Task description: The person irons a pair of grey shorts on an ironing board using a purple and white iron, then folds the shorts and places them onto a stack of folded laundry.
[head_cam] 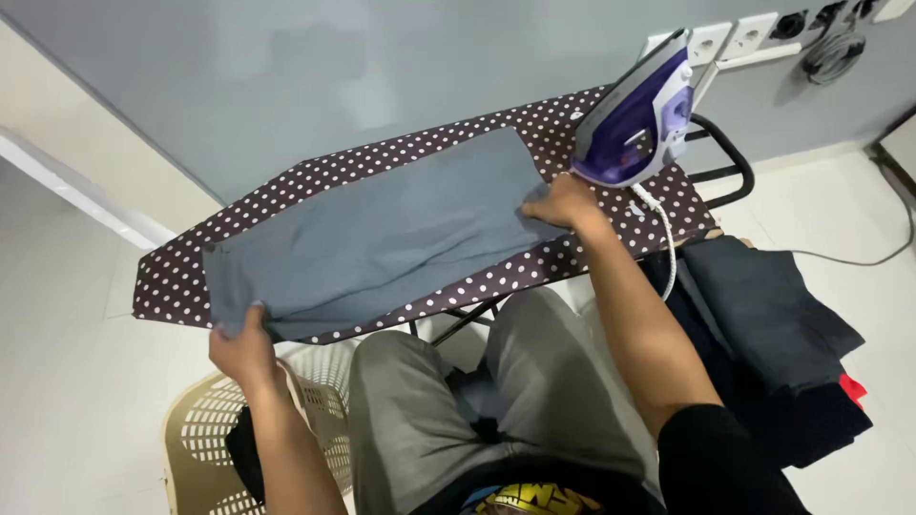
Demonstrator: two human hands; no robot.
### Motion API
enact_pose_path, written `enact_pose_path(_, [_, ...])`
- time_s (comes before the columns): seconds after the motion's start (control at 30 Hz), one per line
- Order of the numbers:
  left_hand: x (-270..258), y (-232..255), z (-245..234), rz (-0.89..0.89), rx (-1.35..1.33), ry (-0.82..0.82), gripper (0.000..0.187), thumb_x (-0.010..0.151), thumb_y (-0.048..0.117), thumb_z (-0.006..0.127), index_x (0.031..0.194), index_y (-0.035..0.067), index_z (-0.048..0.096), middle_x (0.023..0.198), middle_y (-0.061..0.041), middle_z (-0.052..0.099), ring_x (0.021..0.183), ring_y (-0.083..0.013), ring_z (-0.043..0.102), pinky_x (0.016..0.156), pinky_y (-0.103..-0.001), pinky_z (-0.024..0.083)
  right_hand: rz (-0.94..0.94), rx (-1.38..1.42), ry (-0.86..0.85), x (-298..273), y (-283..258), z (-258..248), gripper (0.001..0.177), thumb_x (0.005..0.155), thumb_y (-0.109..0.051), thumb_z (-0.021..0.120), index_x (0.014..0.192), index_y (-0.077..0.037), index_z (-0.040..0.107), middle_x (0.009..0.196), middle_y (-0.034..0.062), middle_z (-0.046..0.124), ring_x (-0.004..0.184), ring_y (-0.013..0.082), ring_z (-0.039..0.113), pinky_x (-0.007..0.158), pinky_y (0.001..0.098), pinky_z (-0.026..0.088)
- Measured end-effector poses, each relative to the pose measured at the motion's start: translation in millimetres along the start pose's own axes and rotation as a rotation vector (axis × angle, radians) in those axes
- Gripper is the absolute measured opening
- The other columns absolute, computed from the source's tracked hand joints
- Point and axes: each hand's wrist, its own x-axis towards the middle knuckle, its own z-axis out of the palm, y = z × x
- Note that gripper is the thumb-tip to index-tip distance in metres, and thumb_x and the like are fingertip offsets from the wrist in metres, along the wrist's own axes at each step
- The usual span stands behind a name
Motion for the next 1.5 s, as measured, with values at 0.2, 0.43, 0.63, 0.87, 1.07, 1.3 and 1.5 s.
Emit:
enact_pose_path(0.2, [13,38,21,0.324,-0.187,-0.120,0.044,0.079,0.010,0.086,0.115,0.005,0.061,0.127,-0.029,0.060,0.120,-0.0446,0.059,0.104,-0.050,0.042,0.007,0.158,-0.100,-9,-11,-11,0.081,0.072,-0.046,0.088,0.128,0.008,0.069,0.132,0.0352,0.066,0.128,0.0481,0.062,0.103,0.0606,0.052])
enact_pose_path(0.43, [-30,106,95,0.788,-0.277,-0.343,0.042,0.071,-0.009,0.081,0.095,0.005,0.049,0.149,-0.031,0.054,0.146,-0.0445,0.046,0.119,-0.052,0.033,-0.089,0.264,-0.094,-17,-20,3,0.072,0.090,-0.032,0.073,0.144,0.011,0.055,0.139,0.0383,0.059,0.135,0.0496,0.056,0.108,0.0618,0.048])
enact_pose_path(0.63, [-158,191,152,0.918,-0.131,-0.387,0.039,0.074,-0.009,0.077,0.107,-0.006,0.057,0.149,-0.038,0.052,0.137,-0.0555,0.049,0.116,-0.061,0.035,-0.061,0.351,-0.054,-37,-22,-3,0.072,0.092,-0.027,0.072,0.149,0.010,0.049,0.143,0.0373,0.057,0.137,0.0473,0.055,0.110,0.0596,0.047])
enact_pose_path(0.87, [-224,144,230,0.889,0.166,-0.490,0.076,0.079,0.008,0.085,0.145,-0.004,0.050,0.148,-0.026,0.058,0.146,-0.0385,0.049,0.125,-0.053,0.028,-0.142,0.364,0.132,-41,-16,-10,0.067,0.091,-0.022,0.075,0.146,0.001,0.044,0.136,0.0338,0.054,0.134,0.0571,0.052,0.107,0.0652,0.046])
enact_pose_path(1.07, [-229,121,238,1.041,0.265,-0.443,0.037,0.082,0.012,0.082,0.102,0.008,0.051,0.154,-0.021,0.052,0.144,-0.0389,0.049,0.124,-0.057,0.029,-0.070,0.357,0.051,-70,-67,-51,0.081,0.097,-0.071,0.046,0.097,0.003,0.080,0.113,0.0325,0.074,0.115,0.0523,0.067,0.092,0.0632,0.053])
enact_pose_path(1.3, [-234,171,172,1.003,0.007,-0.590,0.039,0.086,0.027,0.081,0.109,0.007,0.057,0.152,-0.025,0.049,0.142,-0.0463,0.047,0.119,-0.063,0.031,-0.196,0.670,-0.022,-50,-87,-47,0.048,0.088,-0.034,0.070,0.106,0.010,0.075,0.095,0.0299,0.073,0.098,0.0404,0.073,0.079,0.0511,0.055])
enact_pose_path(1.5, [-198,134,150,0.974,0.170,-0.399,0.029,0.103,0.038,0.061,0.114,0.011,0.064,0.138,-0.013,0.061,0.131,-0.0319,0.056,0.114,-0.055,0.033,-0.213,0.442,0.095,-5,-10,-9,0.048,0.090,-0.027,0.066,0.119,0.010,0.073,0.115,0.0344,0.071,0.121,0.0471,0.065,0.099,0.0551,0.052])
